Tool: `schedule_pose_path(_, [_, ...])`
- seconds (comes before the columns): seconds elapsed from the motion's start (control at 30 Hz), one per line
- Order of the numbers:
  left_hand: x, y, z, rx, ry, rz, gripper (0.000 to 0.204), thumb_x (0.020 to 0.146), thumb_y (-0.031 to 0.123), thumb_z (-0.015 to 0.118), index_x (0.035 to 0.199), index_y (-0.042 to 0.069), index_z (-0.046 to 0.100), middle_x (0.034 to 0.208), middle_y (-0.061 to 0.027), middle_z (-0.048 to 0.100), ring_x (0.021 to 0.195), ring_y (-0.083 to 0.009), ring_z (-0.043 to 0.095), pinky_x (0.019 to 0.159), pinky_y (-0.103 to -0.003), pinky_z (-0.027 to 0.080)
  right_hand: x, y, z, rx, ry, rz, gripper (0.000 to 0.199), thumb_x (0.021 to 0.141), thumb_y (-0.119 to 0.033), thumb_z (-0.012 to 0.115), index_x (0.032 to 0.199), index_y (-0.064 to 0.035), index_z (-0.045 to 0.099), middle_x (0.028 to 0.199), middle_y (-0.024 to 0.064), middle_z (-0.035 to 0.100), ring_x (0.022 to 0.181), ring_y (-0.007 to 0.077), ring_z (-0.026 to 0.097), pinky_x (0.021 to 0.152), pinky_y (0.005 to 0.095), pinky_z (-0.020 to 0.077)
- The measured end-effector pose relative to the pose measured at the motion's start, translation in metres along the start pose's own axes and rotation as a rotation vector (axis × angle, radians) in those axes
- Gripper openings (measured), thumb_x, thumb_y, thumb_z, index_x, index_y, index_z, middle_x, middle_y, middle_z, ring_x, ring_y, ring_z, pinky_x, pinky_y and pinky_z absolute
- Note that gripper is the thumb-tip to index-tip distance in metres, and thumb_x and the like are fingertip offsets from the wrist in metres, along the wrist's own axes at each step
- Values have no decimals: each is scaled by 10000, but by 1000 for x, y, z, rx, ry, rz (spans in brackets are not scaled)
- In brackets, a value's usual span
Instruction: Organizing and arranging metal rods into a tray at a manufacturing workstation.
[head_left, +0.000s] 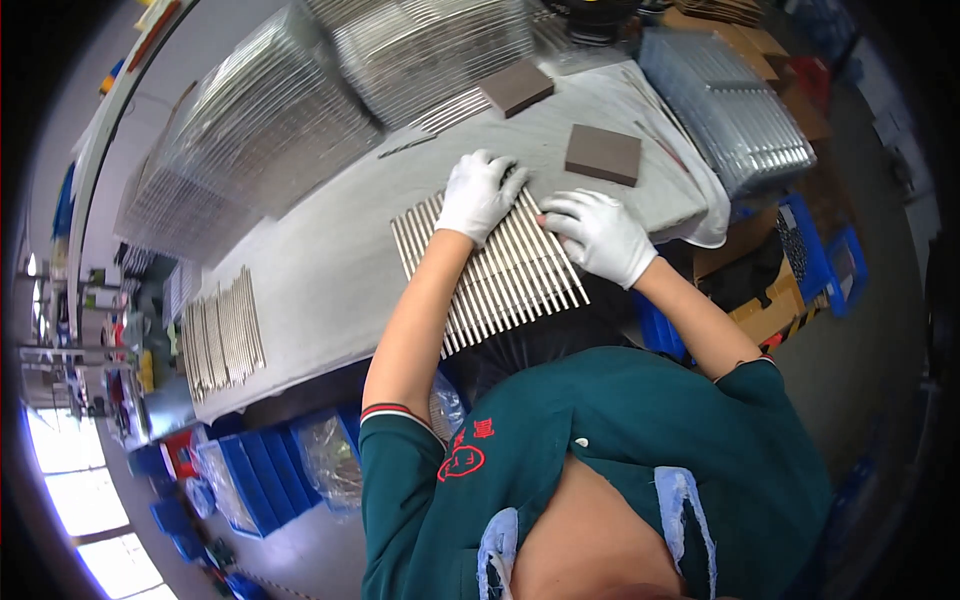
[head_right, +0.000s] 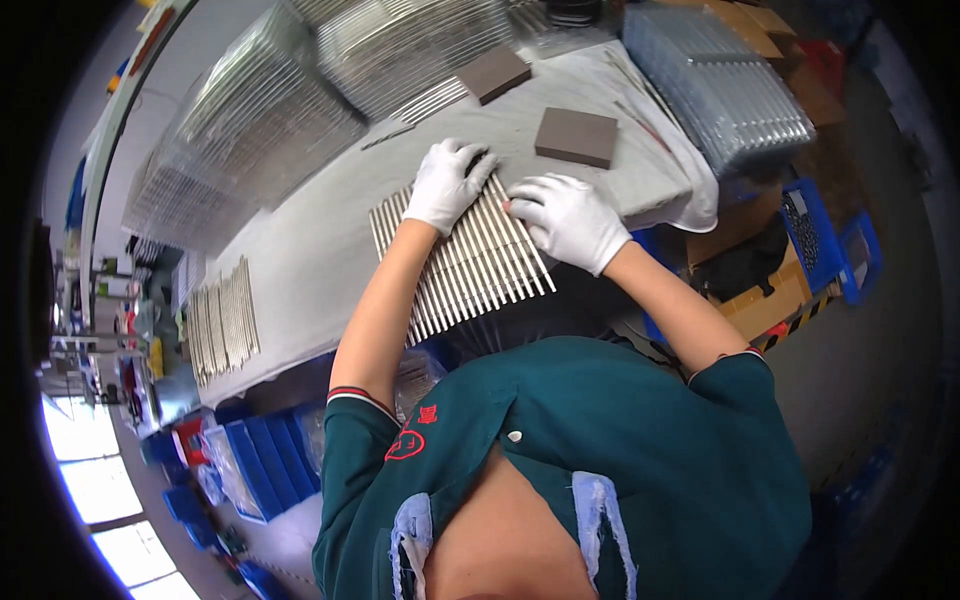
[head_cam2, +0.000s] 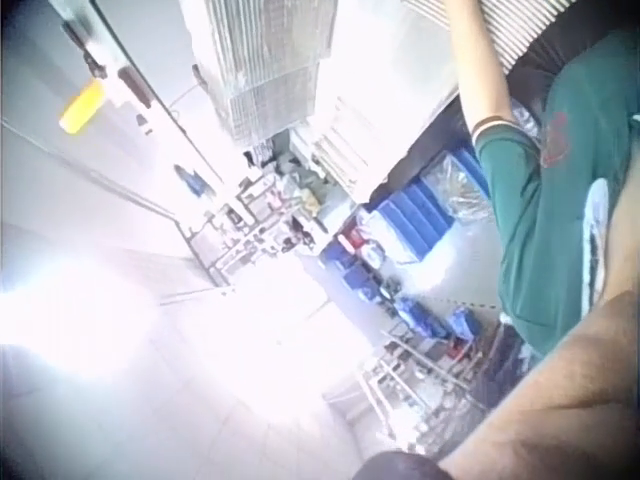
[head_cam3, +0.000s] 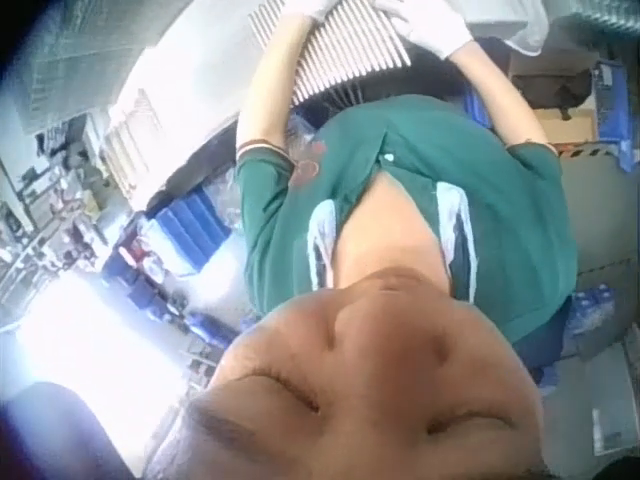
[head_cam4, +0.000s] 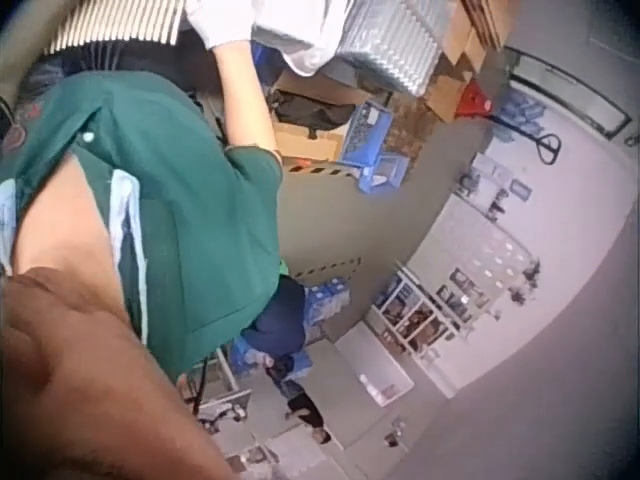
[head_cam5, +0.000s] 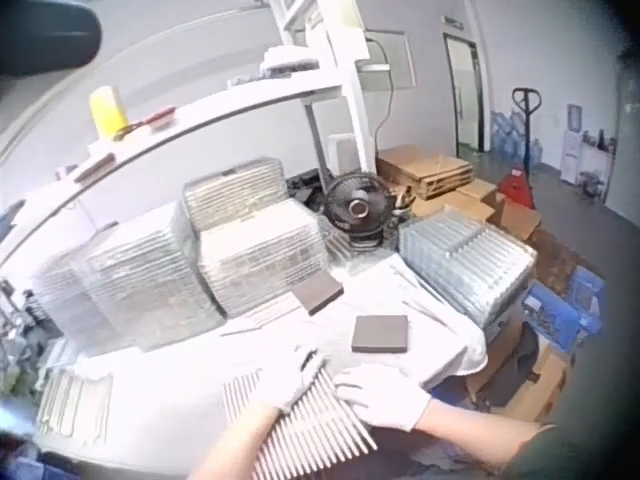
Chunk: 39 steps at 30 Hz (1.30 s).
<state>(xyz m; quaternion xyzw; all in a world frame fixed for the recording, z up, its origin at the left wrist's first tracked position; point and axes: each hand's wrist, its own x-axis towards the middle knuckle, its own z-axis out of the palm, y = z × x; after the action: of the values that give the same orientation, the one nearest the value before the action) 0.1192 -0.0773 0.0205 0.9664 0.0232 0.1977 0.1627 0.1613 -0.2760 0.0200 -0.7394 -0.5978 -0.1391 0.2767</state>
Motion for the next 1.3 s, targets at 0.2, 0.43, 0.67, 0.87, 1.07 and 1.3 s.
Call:
schedule_pose_path(0.2, [-45, -20, -57, -27, 124, -8, 360, 845, 270, 514, 1098, 15, 538, 1099, -187, 536, 1035, -336, 497, 886, -377, 394, -2, 1, -6, 104, -79, 77, 379, 692, -57, 567, 1070, -68, 554, 1099, 96, 547, 1040, 270, 509, 920, 370, 395])
schedule_pose_path(0.43, [-179, -42, -119, 6, 264, -323, 276, 860, 181, 497, 1091, 37, 546, 1084, -173, 553, 1061, -342, 490, 904, -384, 382, 1, -13, -37, 79, -522, 54, 638, 618, -106, 662, 1217, -95, 443, 1280, 157, 375, 1211, 349, 321, 1027, 433, 257])
schedule_pose_path(0.67, [-214, -8, -112, 81, -82, -334, 708, 697, 527, 577, 1190, 34, 458, 1188, -175, 482, 1168, -347, 388, 992, -440, 268, 7, -17, -12, -90, -457, 6, 592, 652, -92, 606, 1219, -113, 437, 1270, 189, 370, 1208, 361, 323, 1019, 456, 238])
schedule_pose_path(0.87, [-205, 12, -87, 124, -108, -259, 1030, 513, 660, 600, 1275, 23, 327, 1252, -173, 399, 1192, -364, 336, 1013, -483, 208, 5, -25, -1, -131, -421, 8, 614, 634, 35, 505, 1225, -111, 427, 1259, 212, 366, 1197, 384, 326, 1006, 479, 245])
schedule_pose_path(1.07, [-201, 12, -79, 96, -69, -265, 1008, 490, 630, 623, 1254, 30, 355, 1239, -171, 402, 1187, -344, 345, 1006, -481, 220, 5, -28, 2, -159, -404, 10, 578, 677, 18, 462, 1240, -103, 406, 1246, 220, 362, 1188, 400, 324, 999, 497, 242])
schedule_pose_path(1.3, [-189, 3, -83, 106, -106, -235, 820, 544, 336, 725, 1227, 45, 376, 1218, -158, 421, 1160, -335, 375, 983, -474, 267, 0, -23, 0, -187, -406, 22, 584, 686, 16, 458, 1252, -114, 393, 1247, 221, 361, 1187, 397, 329, 1000, 498, 241])
